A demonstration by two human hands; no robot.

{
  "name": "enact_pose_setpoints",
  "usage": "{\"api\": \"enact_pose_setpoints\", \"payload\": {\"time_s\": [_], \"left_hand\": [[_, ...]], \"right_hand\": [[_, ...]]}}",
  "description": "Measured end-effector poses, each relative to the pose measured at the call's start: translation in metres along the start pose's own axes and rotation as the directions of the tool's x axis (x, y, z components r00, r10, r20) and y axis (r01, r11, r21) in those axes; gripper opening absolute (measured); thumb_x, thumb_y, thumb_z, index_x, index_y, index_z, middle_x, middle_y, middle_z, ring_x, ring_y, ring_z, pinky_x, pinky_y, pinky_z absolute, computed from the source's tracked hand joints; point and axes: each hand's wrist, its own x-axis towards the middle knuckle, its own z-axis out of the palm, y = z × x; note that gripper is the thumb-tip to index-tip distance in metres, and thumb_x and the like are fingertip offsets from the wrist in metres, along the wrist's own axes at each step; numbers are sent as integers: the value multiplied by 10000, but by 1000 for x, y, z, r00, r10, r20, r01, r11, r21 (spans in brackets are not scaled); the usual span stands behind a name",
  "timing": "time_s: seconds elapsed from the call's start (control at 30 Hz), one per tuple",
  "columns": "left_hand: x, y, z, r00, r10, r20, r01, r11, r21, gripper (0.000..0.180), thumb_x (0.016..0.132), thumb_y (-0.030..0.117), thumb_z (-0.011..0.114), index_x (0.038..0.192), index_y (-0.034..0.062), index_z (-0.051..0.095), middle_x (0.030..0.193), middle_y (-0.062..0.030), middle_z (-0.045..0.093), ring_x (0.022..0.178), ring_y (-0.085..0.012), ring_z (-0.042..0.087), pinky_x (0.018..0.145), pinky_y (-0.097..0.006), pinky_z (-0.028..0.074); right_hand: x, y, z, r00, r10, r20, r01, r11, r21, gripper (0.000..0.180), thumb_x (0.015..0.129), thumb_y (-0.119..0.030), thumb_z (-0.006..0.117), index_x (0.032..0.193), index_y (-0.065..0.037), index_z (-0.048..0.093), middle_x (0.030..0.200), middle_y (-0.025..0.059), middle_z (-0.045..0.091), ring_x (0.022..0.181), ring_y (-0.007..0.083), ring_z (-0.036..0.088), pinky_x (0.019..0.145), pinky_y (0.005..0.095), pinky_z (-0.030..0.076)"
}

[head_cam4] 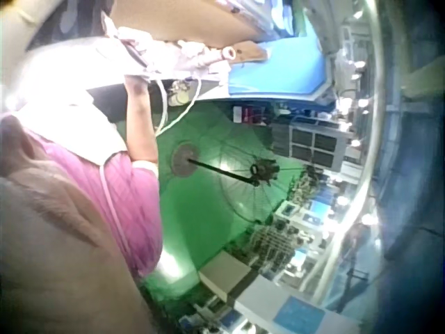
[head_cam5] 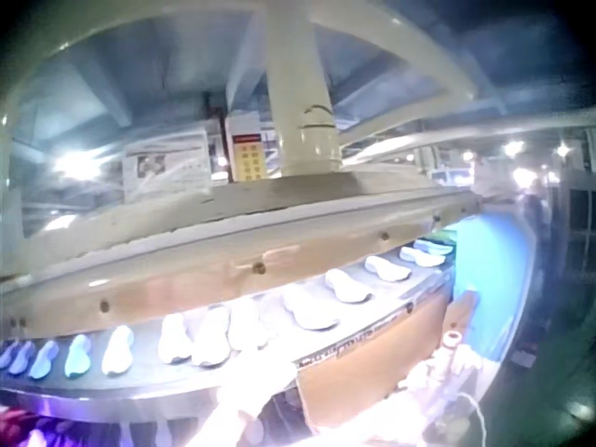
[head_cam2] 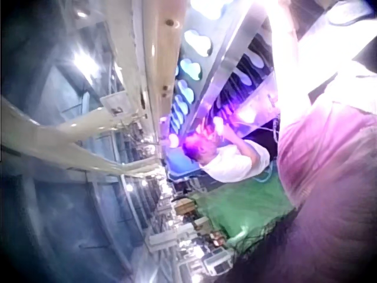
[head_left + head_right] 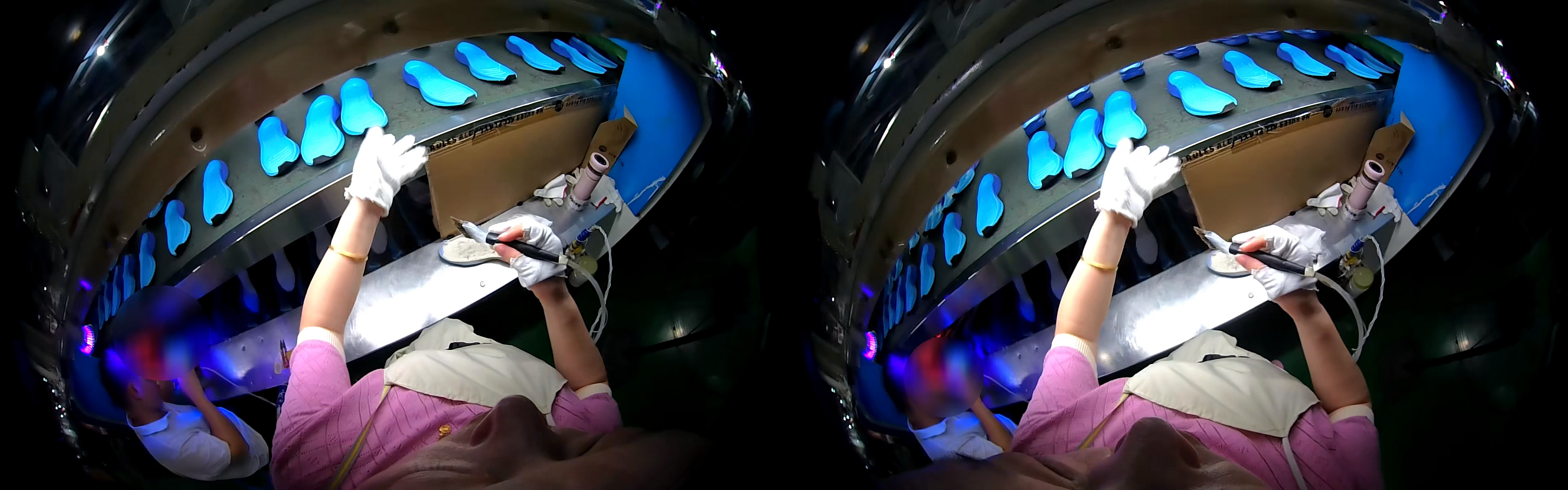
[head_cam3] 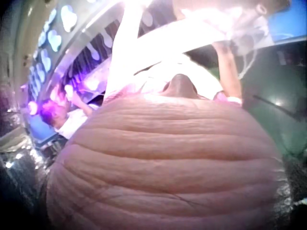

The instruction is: The person uses a specialized tool with a brush tip to clean several blue shoe soles, handling them one at a time and wiping different parts of the underside before returning each sole to a rack.

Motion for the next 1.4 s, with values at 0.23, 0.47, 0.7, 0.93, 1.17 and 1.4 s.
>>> {"api": "enact_pose_setpoints", "payload": {"time_s": [0.23, 0.47, 0.7, 0.93, 1.17, 1.4], "left_hand": [[-48, -74, -9, 867, -419, -269, 364, 902, -231, 707, 727, 417, 687, 1328, 126, 455, 1299, -127, 504, 1243, -336, 408, 1035, -542, 279], [-135, -146, 40, 596, -771, 225, 802, 581, -138, 495, 864, 439, 530, 1285, 180, 527, 1302, -74, 532, 1184, -315, 478, 985, -380, 407], [-157, -156, 36, 430, -893, 137, 858, 451, 247, 427, 850, 345, 583, 1235, 169, 529, 1175, -100, 595, 1065, -289, 568, 965, -439, 371], [-113, -123, 39, 861, -459, -220, 360, 855, -372, 279, 741, 191, 653, 1014, 134, 634, 1027, -92, 619, 935, -298, 563, 838, -389, 456], [-120, -71, -26, 703, -656, -273, 199, 551, -810, 181, 777, 167, 722, 913, 63, 664, 965, -91, 644, 930, -228, 601, 863, -323, 459], [-144, -51, -103, 518, -798, -308, -687, -174, -705, 460, 988, 369, 387, 689, 42, 509, 847, -180, 631, 693, -236, 565, 663, -320, 459]], "right_hand": [[1, 1, 5, 996, 50, 68, -52, 998, 36, 123, 775, 37, 686, 864, -10, 617, 899, 79, 656, 838, 137, 617, 779, 266, 484], [-1, 3, 22, 973, 192, 131, -213, 961, 175, 113, 788, 46, 676, 864, -18, 621, 894, 57, 653, 805, 96, 603, 744, 239, 481], [-13, 18, 13, 974, 220, 50, -224, 971, 87, 120, 762, 30, 710, 834, -21, 628, 815, 45, 645, 724, 85, 579, 665, 223, 466], [-13, 16, 22, 948, 295, 120, -313, 932, 185, 157, 768, 52, 692, 869, -21, 596, 822, 45, 634, 741, 89, 577, 690, 219, 465], [-19, 38, 16, 951, 301, 78, -310, 936, 165, 191, 755, 63, 700, 891, -17, 593, 831, 38, 614, 767, 99, 575, 728, 216, 471], [-24, 59, 6, 914, 405, 21, -395, 877, 273, 168, 804, 64, 640, 933, -24, 577, 939, 68, 618, 794, 118, 599, 759, 239, 485]]}}
